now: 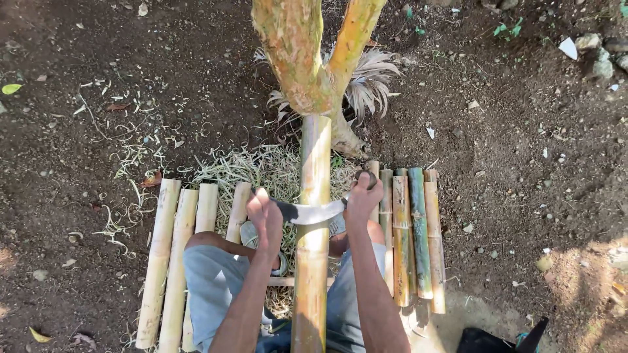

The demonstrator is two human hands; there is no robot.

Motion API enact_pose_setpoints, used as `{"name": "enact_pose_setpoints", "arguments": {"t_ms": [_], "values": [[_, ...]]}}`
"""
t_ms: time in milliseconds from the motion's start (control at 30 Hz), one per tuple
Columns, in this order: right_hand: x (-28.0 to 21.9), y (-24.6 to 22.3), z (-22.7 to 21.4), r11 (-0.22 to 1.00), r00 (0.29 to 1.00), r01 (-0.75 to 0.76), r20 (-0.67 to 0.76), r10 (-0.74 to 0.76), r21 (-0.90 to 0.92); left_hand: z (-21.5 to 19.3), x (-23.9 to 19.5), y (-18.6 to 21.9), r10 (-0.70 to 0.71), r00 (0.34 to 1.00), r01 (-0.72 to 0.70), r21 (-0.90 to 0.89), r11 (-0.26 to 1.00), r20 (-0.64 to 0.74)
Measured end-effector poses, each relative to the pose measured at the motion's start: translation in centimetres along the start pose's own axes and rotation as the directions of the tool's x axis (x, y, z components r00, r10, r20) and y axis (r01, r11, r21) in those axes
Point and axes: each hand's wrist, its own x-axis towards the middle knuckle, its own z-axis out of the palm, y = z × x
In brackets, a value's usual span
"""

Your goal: The recorder is using a drawknife-like sickle to shave the outer bark off a bamboo pole while it is supported against a tree.

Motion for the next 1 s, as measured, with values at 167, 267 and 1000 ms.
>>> {"name": "enact_pose_setpoints", "arguments": {"t_ms": [167, 267, 1000], "values": [[3.1, 0.3, 2.6, 1.0, 1.0, -0.014, -0.01, 0.014, -0.013, 2.2, 2.3, 2.3, 0.046, 0.999, -0.05, -0.215, 0.975, -0.024], [5.9, 0.2, 4.6, 1.0, 1.0, -0.01, -0.004, 0.01, -0.015, 3.9, 5.4, 3.5, -0.036, 0.999, 0.037, -0.14, 0.989, 0.013], [15.5, -1.6, 13.9, 0.995, 0.997, -0.077, -0.02, 0.076, -0.066, 12.1, 16.7, 8.4, -0.189, 0.982, 0.188, -0.028, 0.982, -0.024]]}}
